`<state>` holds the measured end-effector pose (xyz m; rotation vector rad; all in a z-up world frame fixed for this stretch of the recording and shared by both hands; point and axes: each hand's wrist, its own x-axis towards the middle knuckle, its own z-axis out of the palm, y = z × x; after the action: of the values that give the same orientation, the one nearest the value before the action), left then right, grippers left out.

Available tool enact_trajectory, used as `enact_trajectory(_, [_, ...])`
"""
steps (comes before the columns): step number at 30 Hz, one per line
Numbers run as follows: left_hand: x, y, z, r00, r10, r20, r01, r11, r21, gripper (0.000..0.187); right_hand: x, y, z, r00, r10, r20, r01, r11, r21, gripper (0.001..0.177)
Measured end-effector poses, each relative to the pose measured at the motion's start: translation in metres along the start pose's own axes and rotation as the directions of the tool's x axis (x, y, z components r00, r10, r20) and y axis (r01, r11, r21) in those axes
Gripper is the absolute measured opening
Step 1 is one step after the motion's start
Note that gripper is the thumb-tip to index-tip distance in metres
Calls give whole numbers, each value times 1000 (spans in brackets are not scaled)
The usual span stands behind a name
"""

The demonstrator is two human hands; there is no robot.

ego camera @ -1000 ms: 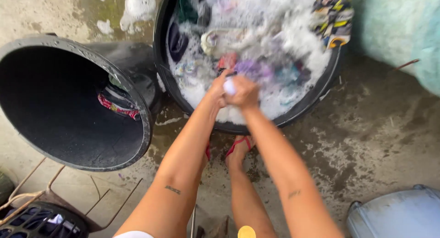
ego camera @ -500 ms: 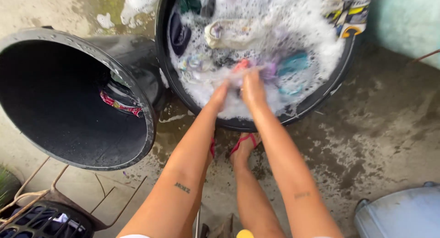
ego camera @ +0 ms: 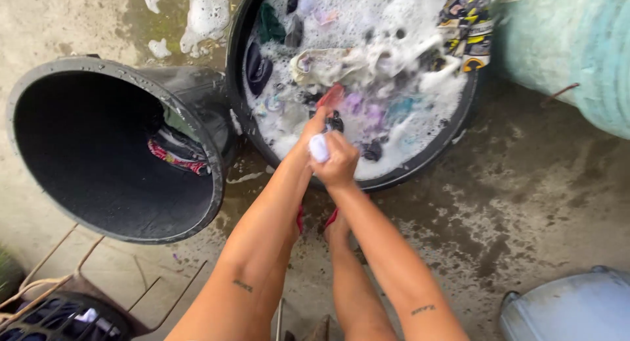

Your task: Hand washing clothes in a basin with suds and transferring them to a washing machine.

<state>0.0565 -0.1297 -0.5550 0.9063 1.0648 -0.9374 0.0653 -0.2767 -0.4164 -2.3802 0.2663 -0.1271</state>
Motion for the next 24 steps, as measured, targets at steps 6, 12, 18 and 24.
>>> enact_trajectory(6, [-62,10,9,983,-172,71,176,983,-49,34,-1,43,21,943,-207,260,254,953,-163,12])
enact_trajectory(12, [-1,-23,-61,834,549,58,-97,43,994,46,-47,152,112,862,51,504,237,839,-491,13])
enact_trajectory(18, [-139,27,-5,554,659,508,-569,-145,809,70,-11,34,35,762,342,550,-109,905,-411,25])
enact_trajectory(24, [-252,60,55,337,732,593,-755,-167,635,51,-19,-107,-141,759,440,480,-646,415,640,28])
